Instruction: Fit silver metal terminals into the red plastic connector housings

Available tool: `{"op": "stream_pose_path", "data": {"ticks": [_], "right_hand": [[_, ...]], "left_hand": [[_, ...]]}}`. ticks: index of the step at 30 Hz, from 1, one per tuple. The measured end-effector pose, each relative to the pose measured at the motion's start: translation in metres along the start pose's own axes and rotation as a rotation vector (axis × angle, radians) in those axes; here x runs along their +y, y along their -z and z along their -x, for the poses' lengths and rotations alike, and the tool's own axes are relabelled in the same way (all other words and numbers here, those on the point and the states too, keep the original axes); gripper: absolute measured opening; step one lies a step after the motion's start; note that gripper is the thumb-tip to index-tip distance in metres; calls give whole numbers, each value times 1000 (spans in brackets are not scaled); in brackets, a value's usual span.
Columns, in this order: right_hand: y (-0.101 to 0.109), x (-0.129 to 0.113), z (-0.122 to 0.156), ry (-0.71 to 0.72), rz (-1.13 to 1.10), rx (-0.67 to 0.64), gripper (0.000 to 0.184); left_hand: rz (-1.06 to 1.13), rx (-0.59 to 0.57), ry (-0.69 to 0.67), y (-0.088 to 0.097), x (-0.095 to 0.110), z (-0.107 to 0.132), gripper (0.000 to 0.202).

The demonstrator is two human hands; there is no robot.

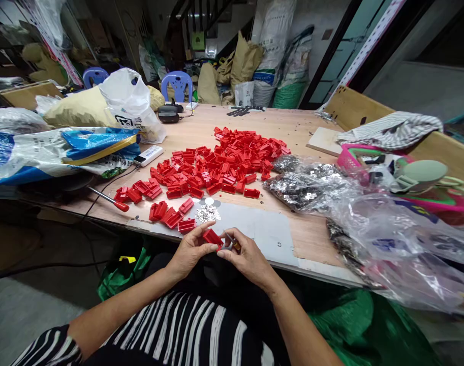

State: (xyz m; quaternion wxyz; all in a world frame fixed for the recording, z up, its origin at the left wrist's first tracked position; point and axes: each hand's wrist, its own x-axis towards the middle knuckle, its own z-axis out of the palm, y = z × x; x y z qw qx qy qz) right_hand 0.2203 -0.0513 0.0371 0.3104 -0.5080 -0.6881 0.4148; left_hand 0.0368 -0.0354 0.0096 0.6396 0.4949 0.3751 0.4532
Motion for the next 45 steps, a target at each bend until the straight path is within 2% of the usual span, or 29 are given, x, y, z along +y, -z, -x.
{"op": "stream_pose_path", "data": {"ticks": [3,5,9,15,25,32,37,41,45], "right_hand": [[4,5,-1,43,113,92,27],[6,8,0,65,199,117,28],[6,11,3,33,298,118,26],[6,10,3,10,369,42,15],[5,10,-1,37,479,-13,17],[-5,-9,0,-124,644,-10,16],[-22,-20,-1,-213,757,67,18],[-21,-12,0,-173,670,76,15],[-14,1,5,-27,448,117,17]], "left_hand": [[-333,50,-206,4,-1,-7,50],[-510,42,-331,6,-2,-12,42],[-692,-32,-432,6,-5,-20,39],[-766,-116,-393,7,-8,-25,42],[-773,-120,-377,9,-7,-26,43],[-761,-112,-380,9,-8,-26,38],[-745,-98,-365,9,-7,-27,34],[-723,-102,-335,9,-5,-28,34],[-662,-88,-319,8,-1,-23,30]]}}
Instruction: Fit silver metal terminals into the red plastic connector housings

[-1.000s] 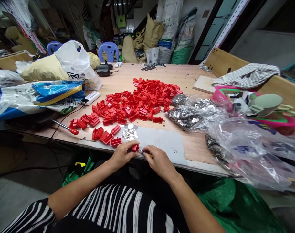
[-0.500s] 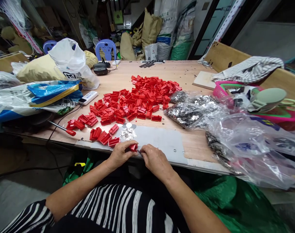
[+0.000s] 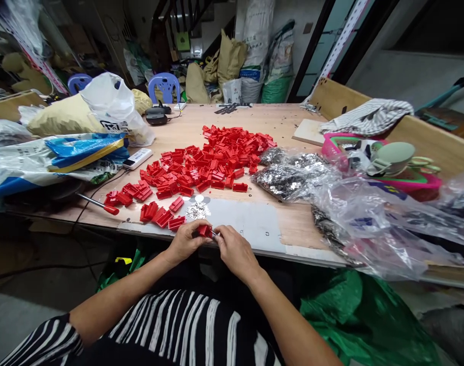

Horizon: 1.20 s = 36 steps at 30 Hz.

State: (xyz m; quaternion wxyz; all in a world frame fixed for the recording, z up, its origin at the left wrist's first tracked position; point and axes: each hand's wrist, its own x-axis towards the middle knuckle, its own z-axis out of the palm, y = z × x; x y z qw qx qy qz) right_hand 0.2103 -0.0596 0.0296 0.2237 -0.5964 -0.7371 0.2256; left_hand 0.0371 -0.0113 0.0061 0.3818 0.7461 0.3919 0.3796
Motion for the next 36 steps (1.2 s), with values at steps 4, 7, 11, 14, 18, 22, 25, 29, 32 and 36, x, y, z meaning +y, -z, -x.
{"op": "stream_pose_path", "data": {"ticks": [4,7,11,14,18,22,25,29,32,36], "right_hand": [[5,6,7,66,-224,42,17],[12,4,11,60,-358,-46,27],[16,-2,12,93,-429,-121,45],[15,-7,12,103,-435,-118,45],[14,-12,9,122,-437,-135,42],[14,-15,6,136,-441,-121,41],[13,-16,4,150,-440,-133,41],[12,-18,0,172,-451,-157,41],[11,-20,-3,178,-441,-157,40],[6,-24,-9,186,-387,-114,35]], "left_hand": [[135,57,70,2,7,7,31],[436,85,206,3,18,10,32],[1007,41,449,4,33,11,21],[1290,17,587,4,38,12,20],[1404,67,740,5,39,14,16],[1443,99,789,7,42,15,22],[1462,100,806,10,44,16,24],[1474,111,818,14,44,17,23],[1483,134,802,13,40,20,19],[1514,193,724,13,34,24,13]]}}
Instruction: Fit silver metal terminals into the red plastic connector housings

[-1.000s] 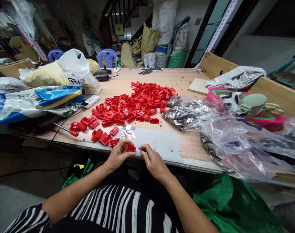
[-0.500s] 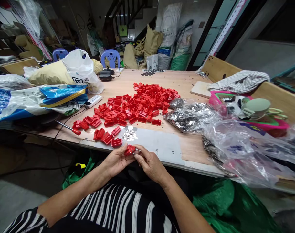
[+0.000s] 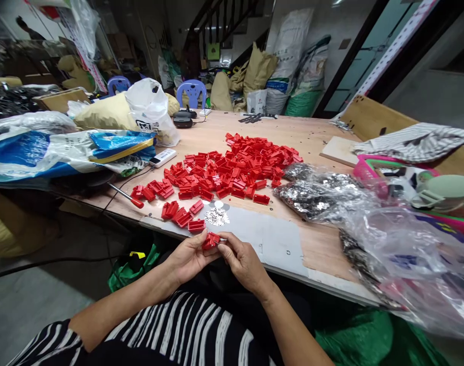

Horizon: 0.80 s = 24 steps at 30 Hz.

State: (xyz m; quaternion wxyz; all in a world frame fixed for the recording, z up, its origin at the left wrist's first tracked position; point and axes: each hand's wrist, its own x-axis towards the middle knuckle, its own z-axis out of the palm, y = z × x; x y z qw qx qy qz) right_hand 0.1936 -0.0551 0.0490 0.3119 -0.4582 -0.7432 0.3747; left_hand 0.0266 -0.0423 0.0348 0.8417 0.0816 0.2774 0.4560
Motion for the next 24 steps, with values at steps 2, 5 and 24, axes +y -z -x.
{"op": "stream_pose_path", "data": {"ticks": [2,5,24], "right_hand": [[-3,-1,-4,26,32,18,32],[-9,-3,-10,73,41,24,30],[-56,26,-74,244,482,50,33]], "left_hand": [[16,-13,-34,2,2,2,12],[26,-11,-62,4,7,7,12],[-1668,806,-913,121,103,68,25]]}}
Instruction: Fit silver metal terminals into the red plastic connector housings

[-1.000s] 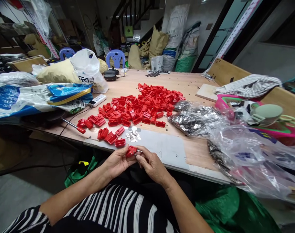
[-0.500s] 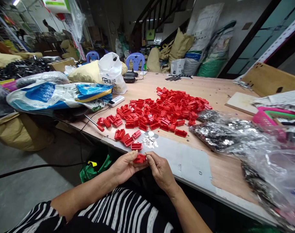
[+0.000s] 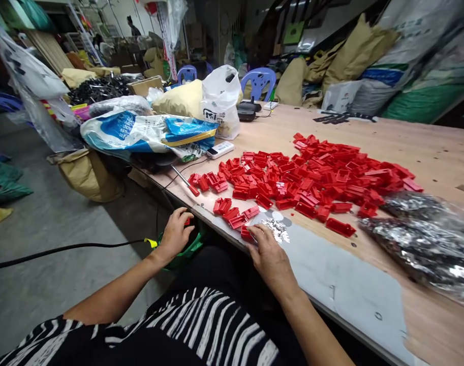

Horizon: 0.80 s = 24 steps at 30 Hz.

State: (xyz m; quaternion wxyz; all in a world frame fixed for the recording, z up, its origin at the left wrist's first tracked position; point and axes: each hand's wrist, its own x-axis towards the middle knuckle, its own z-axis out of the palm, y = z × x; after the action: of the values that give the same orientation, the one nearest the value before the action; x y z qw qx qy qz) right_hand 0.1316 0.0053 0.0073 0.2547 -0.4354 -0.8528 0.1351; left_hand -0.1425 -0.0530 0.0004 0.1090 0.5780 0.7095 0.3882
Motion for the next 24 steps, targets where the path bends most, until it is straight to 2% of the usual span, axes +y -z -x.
{"op": "stream_pose_path", "data": {"ticks": [2,6,11,14,17,21,24], "right_hand": [[-3,1,-2,0,25,1,30],[-5,4,-6,13,40,1,23],[-8,11,-8,25,70,4,17],[-8,12,-7,54,77,10,17],[-8,0,-6,110,36,32,19],[-15,-36,-11,164,-69,-12,17],[-32,-66,-24,223,-105,-140,19]], "left_hand": [[-101,-79,61,-8,-17,11,42],[-115,-349,122,-33,-43,39,55],[-120,-443,137,-57,-54,57,46],[-164,-490,119,-68,-48,52,42],[-213,-549,99,-80,-33,42,44],[-238,-631,64,-95,-8,30,37],[-227,-672,52,-104,8,29,31]]}}
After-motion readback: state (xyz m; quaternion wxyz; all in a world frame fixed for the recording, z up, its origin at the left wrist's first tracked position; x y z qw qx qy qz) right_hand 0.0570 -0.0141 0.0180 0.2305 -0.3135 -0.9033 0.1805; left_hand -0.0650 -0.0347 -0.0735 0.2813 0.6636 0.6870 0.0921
